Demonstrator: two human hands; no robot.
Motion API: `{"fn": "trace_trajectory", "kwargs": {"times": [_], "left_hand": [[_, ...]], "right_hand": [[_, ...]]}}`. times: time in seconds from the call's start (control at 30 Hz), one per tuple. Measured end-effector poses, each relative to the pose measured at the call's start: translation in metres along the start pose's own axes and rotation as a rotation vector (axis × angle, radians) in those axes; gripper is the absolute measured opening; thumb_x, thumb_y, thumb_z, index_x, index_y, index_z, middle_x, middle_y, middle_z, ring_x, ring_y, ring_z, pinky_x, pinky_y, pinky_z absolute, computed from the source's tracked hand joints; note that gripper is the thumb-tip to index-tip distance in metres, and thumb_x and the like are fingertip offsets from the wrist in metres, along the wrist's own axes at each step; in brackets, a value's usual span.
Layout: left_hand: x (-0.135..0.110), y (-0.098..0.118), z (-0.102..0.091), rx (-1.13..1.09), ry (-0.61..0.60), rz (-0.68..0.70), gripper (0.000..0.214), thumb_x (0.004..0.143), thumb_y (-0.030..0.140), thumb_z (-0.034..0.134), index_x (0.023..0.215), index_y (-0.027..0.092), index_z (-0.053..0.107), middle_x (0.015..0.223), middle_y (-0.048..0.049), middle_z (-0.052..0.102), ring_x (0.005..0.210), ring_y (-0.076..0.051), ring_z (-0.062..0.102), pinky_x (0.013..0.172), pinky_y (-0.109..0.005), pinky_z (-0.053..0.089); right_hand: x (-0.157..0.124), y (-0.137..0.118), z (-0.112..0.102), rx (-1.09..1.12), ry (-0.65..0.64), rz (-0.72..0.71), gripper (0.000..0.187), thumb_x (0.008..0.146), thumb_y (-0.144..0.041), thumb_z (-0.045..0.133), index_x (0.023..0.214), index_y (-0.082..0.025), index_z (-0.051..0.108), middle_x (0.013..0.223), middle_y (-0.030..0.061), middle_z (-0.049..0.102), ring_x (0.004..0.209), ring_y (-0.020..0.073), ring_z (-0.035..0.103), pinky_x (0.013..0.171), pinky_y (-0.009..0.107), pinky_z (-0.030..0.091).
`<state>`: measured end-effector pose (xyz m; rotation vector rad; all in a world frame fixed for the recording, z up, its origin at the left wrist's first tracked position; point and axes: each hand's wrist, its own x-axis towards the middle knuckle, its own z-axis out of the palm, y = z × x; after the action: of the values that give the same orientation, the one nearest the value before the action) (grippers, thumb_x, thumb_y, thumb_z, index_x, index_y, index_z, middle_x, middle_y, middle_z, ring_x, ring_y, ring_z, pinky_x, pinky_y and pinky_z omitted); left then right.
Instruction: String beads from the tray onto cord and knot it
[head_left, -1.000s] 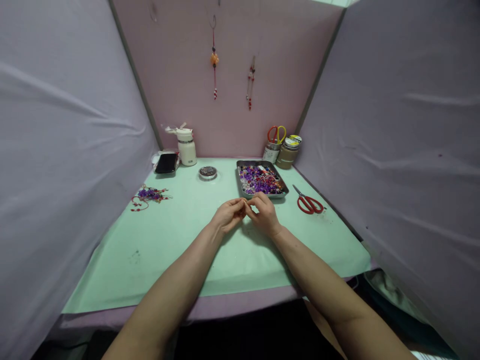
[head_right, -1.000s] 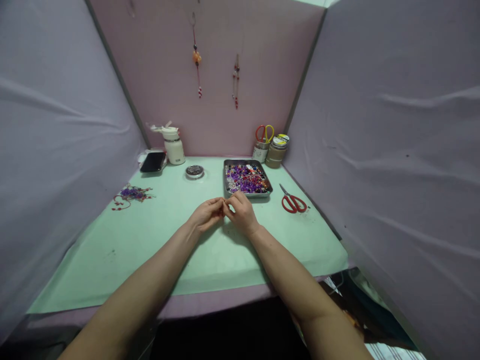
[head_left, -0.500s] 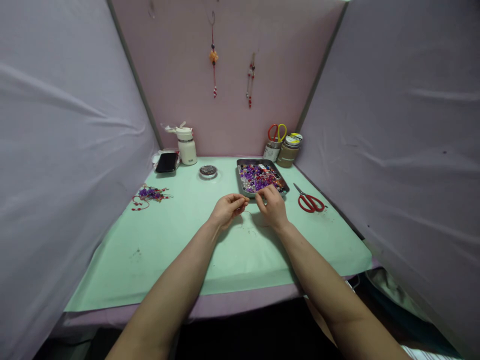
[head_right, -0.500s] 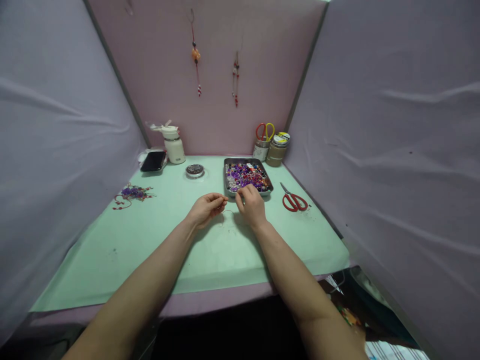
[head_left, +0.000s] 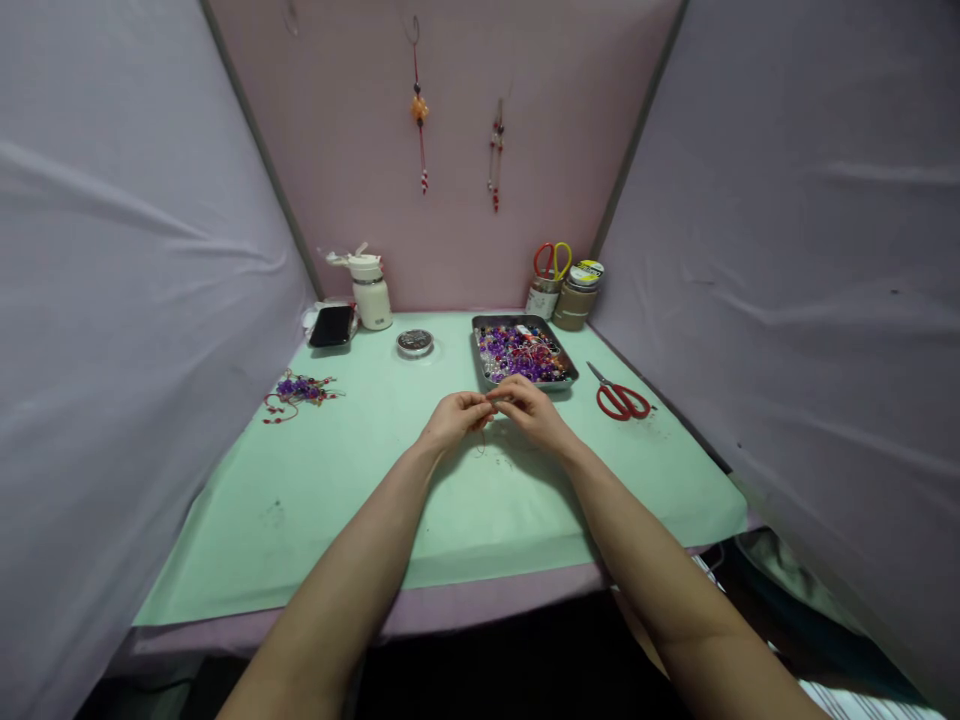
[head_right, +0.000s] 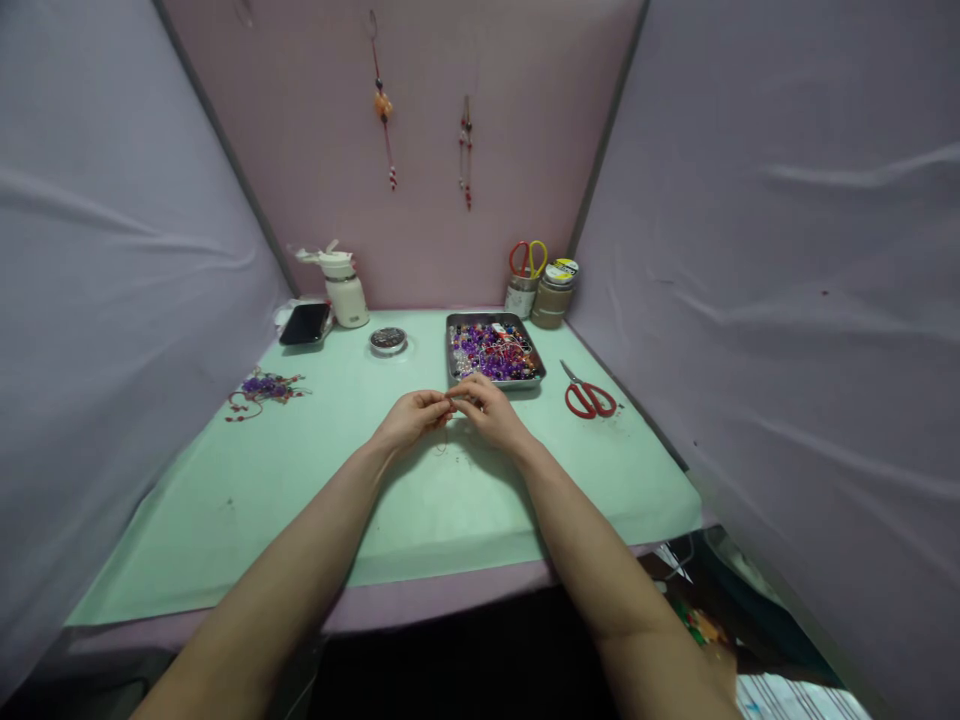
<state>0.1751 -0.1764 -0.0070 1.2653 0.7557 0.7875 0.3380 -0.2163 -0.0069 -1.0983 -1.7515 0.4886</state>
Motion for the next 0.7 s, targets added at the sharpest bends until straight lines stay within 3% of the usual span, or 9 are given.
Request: {"fn": "trace_trajectory", "kwargs": {"times": [0.3, 0.57, 0.7], "left_hand": [[0.0000, -0.0046, -0.0040, -0.003, -0.073, -0.078, 0.031, 0.064, 0.037, 0.076, 0.073, 0.010, 0.065, 0.059, 0.0002, 0.054, 0.054, -0.006, 0.045, 0.052, -0.022, 0.030], [-0.0034, -0.0007, -0.0054, -0.232, -0.082, -0.154, 0.040, 0.057, 0.036, 0.084, 0.083, 0.010, 0.069, 0.070, -0.0028, 0.061, 0.063, -0.007, 0.051, 0.064, -0.022, 0.040], [-0.0039, -0.0006, -0.0062, -0.232, -0.080, -0.173, 0.036, 0.058, 0.034, 0.083, 0.080, 0.010, 0.069, 0.068, -0.0027, 0.060, 0.061, -0.007, 0.050, 0.063, -0.023, 0.040]], "right_hand": [[-0.0016, -0.0010, -0.0021, 0.034, -0.059, -0.023, 0.012, 0.085, -0.023, 0.057, 0.090, -0.021, 0.068, 0.091, 0.0045, 0.057, 0.079, 0.0149, 0.053, 0.065, 0.029, 0.042], [-0.0009, 0.0002, 0.0023, 0.021, 0.031, -0.060, 0.009, 0.085, -0.023, 0.057, 0.084, -0.020, 0.065, 0.086, 0.0036, 0.056, 0.071, 0.0133, 0.051, 0.062, 0.028, 0.041], [-0.0007, -0.0009, 0.0044, 0.009, 0.042, -0.089, 0.007, 0.085, -0.021, 0.058, 0.081, -0.020, 0.064, 0.083, 0.0030, 0.056, 0.070, 0.0136, 0.050, 0.063, 0.029, 0.041]]}}
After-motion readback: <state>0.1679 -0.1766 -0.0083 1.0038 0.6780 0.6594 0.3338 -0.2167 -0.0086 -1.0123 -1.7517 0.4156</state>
